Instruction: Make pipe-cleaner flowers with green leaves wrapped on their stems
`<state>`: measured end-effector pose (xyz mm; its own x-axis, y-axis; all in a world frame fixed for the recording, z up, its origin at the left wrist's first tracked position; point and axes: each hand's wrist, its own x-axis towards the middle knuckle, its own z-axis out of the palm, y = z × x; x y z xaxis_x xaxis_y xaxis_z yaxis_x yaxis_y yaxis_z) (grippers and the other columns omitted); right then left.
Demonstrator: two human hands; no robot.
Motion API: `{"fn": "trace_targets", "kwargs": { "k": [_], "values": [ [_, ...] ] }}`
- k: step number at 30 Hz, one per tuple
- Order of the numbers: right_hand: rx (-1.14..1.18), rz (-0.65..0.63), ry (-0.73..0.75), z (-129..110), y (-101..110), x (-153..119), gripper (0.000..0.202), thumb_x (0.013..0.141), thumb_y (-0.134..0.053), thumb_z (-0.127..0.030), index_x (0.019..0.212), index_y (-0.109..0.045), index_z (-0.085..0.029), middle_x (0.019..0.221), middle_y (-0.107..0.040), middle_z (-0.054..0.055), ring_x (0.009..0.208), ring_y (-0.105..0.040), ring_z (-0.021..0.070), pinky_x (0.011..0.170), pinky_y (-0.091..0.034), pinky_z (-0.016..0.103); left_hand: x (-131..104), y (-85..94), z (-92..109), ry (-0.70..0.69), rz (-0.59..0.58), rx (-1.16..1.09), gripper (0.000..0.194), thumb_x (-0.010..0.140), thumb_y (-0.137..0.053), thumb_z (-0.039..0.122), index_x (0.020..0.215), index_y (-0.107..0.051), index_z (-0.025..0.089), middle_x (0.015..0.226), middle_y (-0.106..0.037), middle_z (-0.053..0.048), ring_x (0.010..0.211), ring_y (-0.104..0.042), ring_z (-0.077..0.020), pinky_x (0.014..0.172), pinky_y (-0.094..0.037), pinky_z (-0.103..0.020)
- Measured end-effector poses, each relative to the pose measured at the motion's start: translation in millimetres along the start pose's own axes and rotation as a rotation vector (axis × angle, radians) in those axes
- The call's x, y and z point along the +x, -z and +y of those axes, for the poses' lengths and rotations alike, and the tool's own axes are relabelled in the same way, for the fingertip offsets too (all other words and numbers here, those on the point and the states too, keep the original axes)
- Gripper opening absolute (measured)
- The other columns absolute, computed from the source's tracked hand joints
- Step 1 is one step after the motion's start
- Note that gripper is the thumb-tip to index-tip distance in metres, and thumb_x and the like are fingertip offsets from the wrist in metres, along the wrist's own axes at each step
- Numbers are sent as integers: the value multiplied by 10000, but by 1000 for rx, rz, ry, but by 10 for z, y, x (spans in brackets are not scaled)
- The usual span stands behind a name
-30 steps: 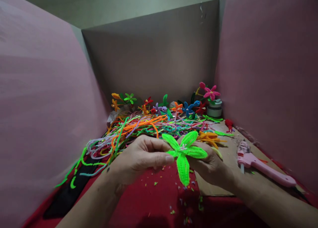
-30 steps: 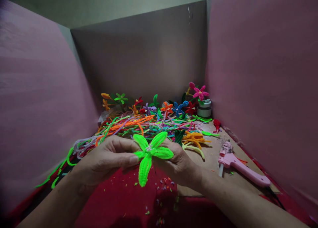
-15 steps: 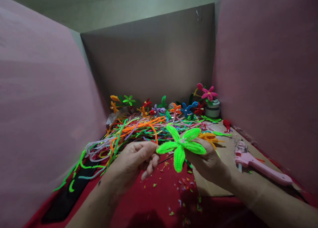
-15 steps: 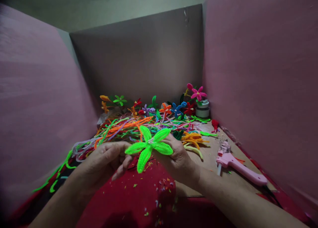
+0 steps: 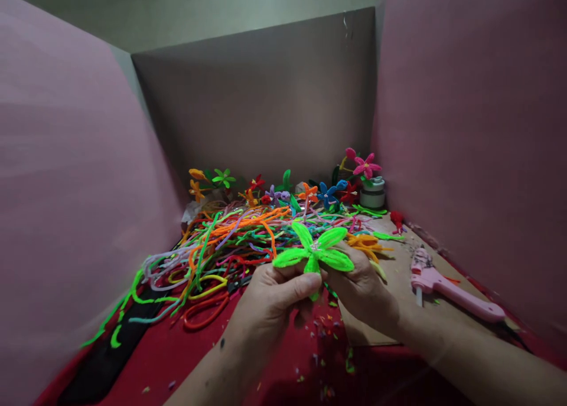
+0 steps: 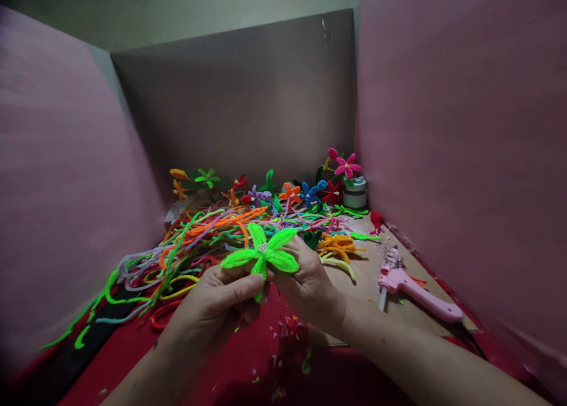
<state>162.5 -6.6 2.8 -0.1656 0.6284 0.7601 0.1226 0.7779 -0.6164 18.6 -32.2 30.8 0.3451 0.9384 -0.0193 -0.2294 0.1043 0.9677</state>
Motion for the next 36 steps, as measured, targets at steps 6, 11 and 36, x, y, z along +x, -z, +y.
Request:
{"fn": "trace_targets", "kwargs": {
  "k": [6, 11, 36],
  "values": [
    [57, -11, -80, -3, 3, 7, 164, 833, -483, -195, 672, -516, -181, 732, -522, 23, 715, -488, 151, 635, -415, 273, 33, 13, -43, -33, -18, 85, 119, 703, -666, 244, 681, -632, 132, 539, -504, 38, 367, -405, -29, 340, -310, -150],
    [72, -24, -78, -44, 7, 28, 182, 853, -467, -233, 685, -518, -187, 707, -510, 15, 709, -491, 150, 625, -418, 268, -26, 153, 24, 8, -54, 154, 129, 671, -680, 215, 749, -615, 136, 574, -525, 32, 400, -422, -43, 356, -340, -159],
    [-29, -423, 238, -213, 43, 69, 193, 842, -442, -155, 661, -494, -195, 751, -579, 25, 780, -528, 155, 844, -423, 378, 202, 16, 656, 51, -74, 717, 276, 679, -606, 280, 455, -498, 161, 423, -402, 49, 379, -298, -49, 372, -196, -201]
  ]
}}
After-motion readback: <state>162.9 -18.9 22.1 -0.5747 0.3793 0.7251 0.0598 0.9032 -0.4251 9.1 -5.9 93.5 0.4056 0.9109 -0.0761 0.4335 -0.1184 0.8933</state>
